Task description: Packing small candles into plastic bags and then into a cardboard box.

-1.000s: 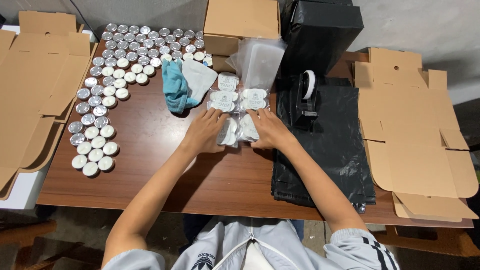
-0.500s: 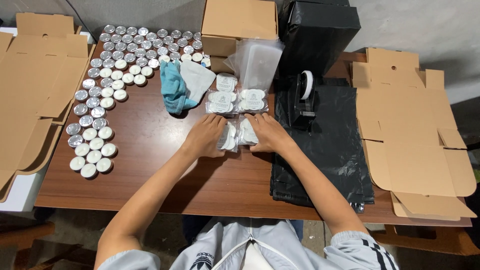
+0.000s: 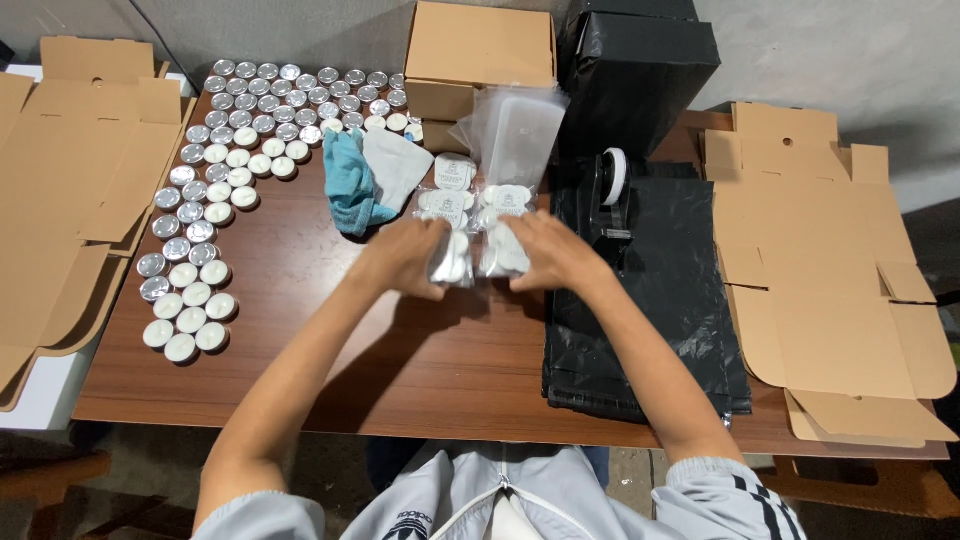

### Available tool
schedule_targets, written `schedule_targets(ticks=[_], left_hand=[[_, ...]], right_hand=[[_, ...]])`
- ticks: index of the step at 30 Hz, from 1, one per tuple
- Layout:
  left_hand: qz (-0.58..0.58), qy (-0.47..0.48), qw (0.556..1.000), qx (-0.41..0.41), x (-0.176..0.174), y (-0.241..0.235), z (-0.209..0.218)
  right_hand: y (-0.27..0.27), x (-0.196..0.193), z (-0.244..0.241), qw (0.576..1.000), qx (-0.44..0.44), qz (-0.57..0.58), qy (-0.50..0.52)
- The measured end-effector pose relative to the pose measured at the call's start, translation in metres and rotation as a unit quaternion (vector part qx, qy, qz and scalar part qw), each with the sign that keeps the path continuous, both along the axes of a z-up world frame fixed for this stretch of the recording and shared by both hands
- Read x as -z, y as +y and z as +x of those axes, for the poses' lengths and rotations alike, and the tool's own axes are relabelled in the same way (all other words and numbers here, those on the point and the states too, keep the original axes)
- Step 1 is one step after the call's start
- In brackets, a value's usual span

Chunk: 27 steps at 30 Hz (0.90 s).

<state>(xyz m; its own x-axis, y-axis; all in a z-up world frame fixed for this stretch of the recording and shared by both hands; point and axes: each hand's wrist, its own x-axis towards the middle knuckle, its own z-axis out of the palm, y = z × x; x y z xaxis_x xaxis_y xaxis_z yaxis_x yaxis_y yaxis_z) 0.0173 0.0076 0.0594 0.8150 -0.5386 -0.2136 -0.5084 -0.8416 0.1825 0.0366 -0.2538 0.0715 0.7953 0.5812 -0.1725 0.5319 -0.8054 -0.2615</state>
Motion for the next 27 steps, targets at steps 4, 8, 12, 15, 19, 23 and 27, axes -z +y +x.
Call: schedule_targets(ticks=[4, 8, 12, 15, 19, 23, 27], left_hand=[[-0.032, -0.035, 0.998, -0.036, -0.027, 0.001, 0.045], [-0.031, -0.092, 0.995, 0.006, 0.007, 0.007, 0.096], [-0.059, -0.073, 0.996, -0.012, 0.025, 0.005, 0.101], [-0.064, -0.079, 0.995, -0.014, 0.022, 0.004, 0.098], [-0.057, -0.045, 0.997, -0.031, 0.017, 0.0, 0.1], [-0.08, 0.004, 0.994, -0.068, 0.009, -0.005, 0.102], [-0.068, -0.022, 0.996, -0.055, -0.011, -0.008, 0.09]], right_hand=[[0.001, -0.011, 0.039, 0.996, -0.031, 0.033, -0.082], [0.004, 0.024, 0.083, 0.995, -0.012, 0.035, -0.093], [0.01, 0.042, 0.086, 0.995, 0.002, 0.055, -0.083], [0.006, 0.039, 0.079, 0.995, 0.023, 0.077, -0.054], [-0.002, 0.03, 0.084, 0.997, 0.013, 0.053, -0.053], [-0.003, 0.03, 0.096, 0.998, 0.003, 0.049, -0.051], [-0.001, 0.024, 0.094, 0.998, -0.01, 0.04, -0.051]])
